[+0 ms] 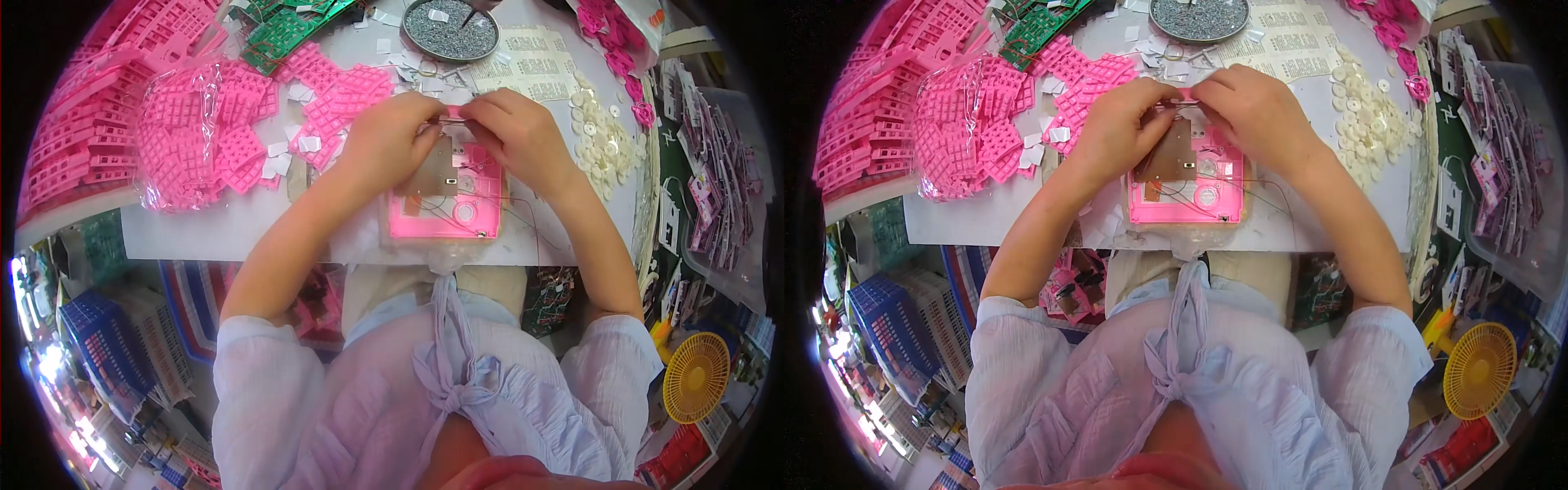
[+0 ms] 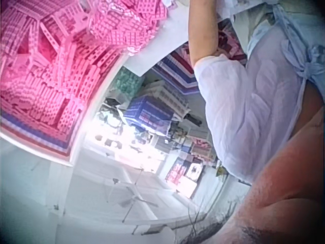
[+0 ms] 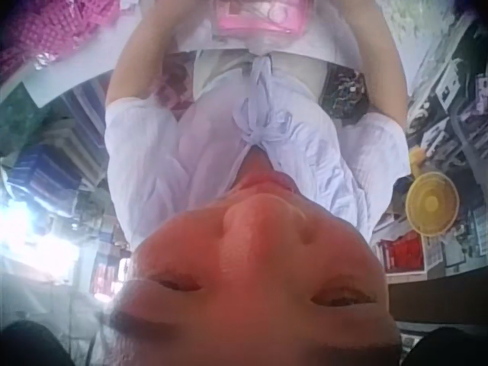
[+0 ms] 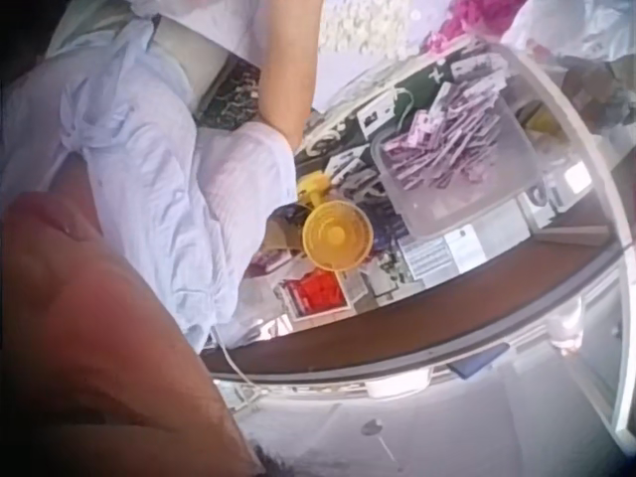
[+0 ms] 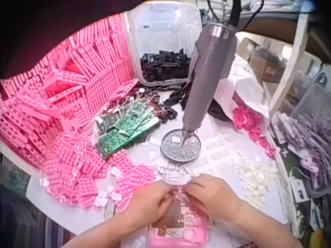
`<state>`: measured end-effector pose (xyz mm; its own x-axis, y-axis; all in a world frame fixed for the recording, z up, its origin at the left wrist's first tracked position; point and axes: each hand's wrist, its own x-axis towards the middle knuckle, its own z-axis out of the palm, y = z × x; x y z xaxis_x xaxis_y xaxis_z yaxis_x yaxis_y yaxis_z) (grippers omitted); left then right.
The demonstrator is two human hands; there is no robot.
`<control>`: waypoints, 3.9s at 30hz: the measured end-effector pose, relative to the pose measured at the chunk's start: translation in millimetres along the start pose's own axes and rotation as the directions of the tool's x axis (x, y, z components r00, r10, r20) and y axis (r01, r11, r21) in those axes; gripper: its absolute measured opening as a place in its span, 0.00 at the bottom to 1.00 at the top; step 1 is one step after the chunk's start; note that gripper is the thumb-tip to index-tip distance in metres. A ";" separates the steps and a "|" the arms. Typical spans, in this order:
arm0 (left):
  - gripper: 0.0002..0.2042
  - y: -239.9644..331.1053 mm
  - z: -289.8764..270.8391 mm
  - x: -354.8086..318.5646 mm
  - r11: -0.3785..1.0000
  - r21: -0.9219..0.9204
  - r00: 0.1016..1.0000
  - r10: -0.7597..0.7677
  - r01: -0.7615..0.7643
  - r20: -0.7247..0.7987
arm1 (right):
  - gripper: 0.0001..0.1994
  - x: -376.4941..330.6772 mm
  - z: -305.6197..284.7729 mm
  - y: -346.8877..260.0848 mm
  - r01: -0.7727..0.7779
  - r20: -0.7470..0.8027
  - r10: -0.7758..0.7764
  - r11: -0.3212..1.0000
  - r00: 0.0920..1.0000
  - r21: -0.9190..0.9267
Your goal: Assembling the internal components and housing of a pink toy calculator using an electric screwdriver.
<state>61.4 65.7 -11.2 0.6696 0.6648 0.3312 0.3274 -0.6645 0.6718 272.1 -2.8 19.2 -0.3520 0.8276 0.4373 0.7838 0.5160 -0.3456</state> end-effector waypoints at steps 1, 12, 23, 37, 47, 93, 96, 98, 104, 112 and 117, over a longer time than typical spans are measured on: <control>0.12 -3.5 1.7 -2.1 0.999 -0.003 0.998 0.047 -0.047 -0.051 | 0.13 -3.5 0.4 1.5 -0.052 0.038 0.052 0.999 0.998 0.010; 0.07 0.3 -5.8 -0.1 0.987 -0.090 0.990 -0.136 0.133 -0.024 | 0.03 4.2 13.1 -31.2 -0.153 0.256 0.207 0.964 0.944 -0.218; 0.06 -6.4 -23.3 37.0 0.979 -0.168 0.865 0.184 -0.117 0.467 | 0.03 -27.4 12.8 -49.2 -0.245 0.213 0.257 0.966 0.943 -0.083; 0.06 10.3 -7.6 34.6 0.946 0.183 0.875 0.158 -0.267 0.458 | 0.06 -25.9 9.6 -58.8 -0.380 0.107 0.382 0.924 0.918 -0.042; 0.08 57.6 -0.8 72.3 0.914 0.383 0.586 -0.237 -0.137 0.775 | 0.04 -23.9 7.7 -57.6 -0.390 0.103 0.408 0.907 0.907 -0.157; 0.07 11.6 -8.0 69.4 0.943 0.325 0.712 -0.275 0.069 0.646 | 0.13 -9.8 -10.3 -22.1 0.001 0.322 -0.021 0.998 0.947 0.061; 0.08 16.5 -12.1 72.4 0.951 0.309 0.709 -0.219 0.001 0.671 | 0.14 -6.7 -14.5 -11.6 -0.123 0.380 0.033 0.969 0.924 0.213; 0.09 15.9 -12.4 71.6 0.952 0.305 0.715 -0.198 -0.023 0.670 | 0.14 -9.9 -16.3 0.1 -0.253 0.428 0.108 0.920 0.897 0.299; 0.10 20.7 -17.8 71.4 0.937 0.327 0.694 -0.152 -0.126 0.704 | 0.11 -10.3 -6.7 -12.1 0.051 0.318 -0.070 0.996 0.946 0.068; 0.10 13.5 -8.4 69.7 0.910 0.347 0.688 -0.104 -0.225 0.718 | 0.18 -25.3 6.6 -25.0 -0.080 0.166 0.082 0.997 0.983 -0.024; 0.09 26.6 -7.0 61.0 0.895 0.405 0.735 -0.148 -0.184 0.661 | 0.19 -22.3 18.4 -56.0 -0.091 0.200 0.168 0.934 0.965 -0.344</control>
<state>106.3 91.0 31.4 0.8847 0.3616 -0.2942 0.4402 -0.8557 0.2721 226.7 -46.1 13.5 -0.3103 0.9298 0.1979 0.9407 0.3304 -0.0769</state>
